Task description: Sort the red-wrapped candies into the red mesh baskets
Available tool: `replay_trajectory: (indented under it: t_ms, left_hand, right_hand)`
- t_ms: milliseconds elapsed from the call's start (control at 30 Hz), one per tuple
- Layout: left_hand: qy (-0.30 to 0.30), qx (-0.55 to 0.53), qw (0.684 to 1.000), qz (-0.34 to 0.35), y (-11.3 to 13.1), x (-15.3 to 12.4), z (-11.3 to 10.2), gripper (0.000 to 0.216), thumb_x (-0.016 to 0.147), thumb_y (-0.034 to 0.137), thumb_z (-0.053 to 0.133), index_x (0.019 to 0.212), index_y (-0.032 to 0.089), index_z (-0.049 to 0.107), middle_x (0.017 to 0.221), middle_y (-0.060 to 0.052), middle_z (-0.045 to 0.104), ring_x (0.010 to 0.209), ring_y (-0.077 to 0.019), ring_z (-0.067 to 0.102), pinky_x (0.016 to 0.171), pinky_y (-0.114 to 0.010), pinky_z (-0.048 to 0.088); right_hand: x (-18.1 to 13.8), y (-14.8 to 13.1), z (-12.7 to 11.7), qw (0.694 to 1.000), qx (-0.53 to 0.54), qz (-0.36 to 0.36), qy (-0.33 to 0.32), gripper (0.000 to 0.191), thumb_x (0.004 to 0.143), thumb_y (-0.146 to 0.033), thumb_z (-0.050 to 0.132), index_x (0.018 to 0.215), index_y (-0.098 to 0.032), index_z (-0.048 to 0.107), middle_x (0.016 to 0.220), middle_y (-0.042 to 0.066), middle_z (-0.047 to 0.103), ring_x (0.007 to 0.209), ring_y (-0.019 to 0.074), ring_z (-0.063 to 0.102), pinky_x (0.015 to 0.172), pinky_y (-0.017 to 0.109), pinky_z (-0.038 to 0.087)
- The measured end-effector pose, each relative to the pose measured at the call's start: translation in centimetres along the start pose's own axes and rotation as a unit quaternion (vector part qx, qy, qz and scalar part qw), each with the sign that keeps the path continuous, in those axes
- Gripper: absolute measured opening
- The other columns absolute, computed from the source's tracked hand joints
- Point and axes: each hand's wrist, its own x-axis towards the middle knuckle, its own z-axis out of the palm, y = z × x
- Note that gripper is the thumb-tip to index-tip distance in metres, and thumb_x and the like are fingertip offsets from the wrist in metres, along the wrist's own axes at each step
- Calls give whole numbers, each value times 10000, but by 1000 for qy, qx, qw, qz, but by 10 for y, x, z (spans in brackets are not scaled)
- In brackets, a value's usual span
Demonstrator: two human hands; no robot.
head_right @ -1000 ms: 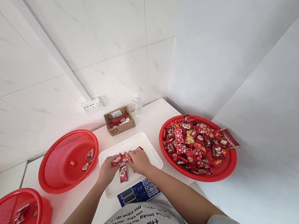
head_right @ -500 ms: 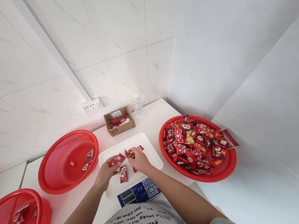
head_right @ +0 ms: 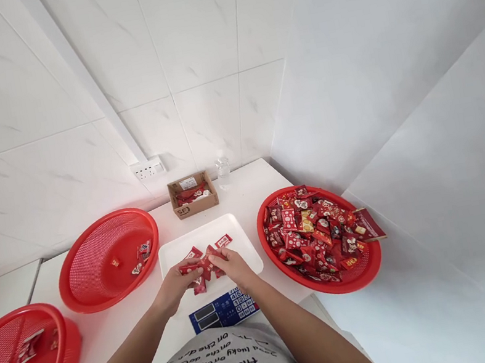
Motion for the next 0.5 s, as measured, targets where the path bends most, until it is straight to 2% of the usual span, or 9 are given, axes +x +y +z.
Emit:
replay_trajectory:
  t_ms: [133, 233, 333, 500]
  left_hand:
    - [-9, 18, 1000, 6, 2, -4, 2, 438, 577, 387, 746, 925, 147, 632, 653, -5, 638, 537, -104, 524, 546, -246, 416]
    - [-21, 42, 999, -14, 2, -6, 4, 457, 584, 406, 737, 944, 143, 635, 609, 5, 616, 530, -103, 516, 551, -246, 403]
    - [-15, 78, 996, -30, 2, -7, 4, 458, 596, 448, 715, 930, 142, 649, 611, -6, 621, 535, -111, 523, 552, -246, 385]
    - [9, 110, 994, 2, 0, -6, 1, 412, 634, 496, 666, 864, 154, 665, 589, 9, 587, 519, -98, 462, 493, -223, 318]
  right_hand:
    - [1, 0, -5, 999, -13, -21, 22, 342, 633, -469, 658, 788, -168, 612, 714, 7, 631, 632, 130, 565, 636, 269, 445]
    - [-1, -4, -6, 993, -103, -56, 25, 276, 652, -441, 639, 666, -172, 577, 590, -23, 575, 556, 117, 509, 564, 247, 401]
    - [-5, -11, -8, 975, -209, -76, -8, 250, 678, -400, 622, 602, -168, 567, 545, -31, 546, 550, 115, 487, 549, 235, 366]
    - [-9, -16, -11, 949, -291, -100, -67, 261, 734, -398, 574, 618, -166, 596, 585, -27, 553, 585, 115, 483, 552, 222, 345]
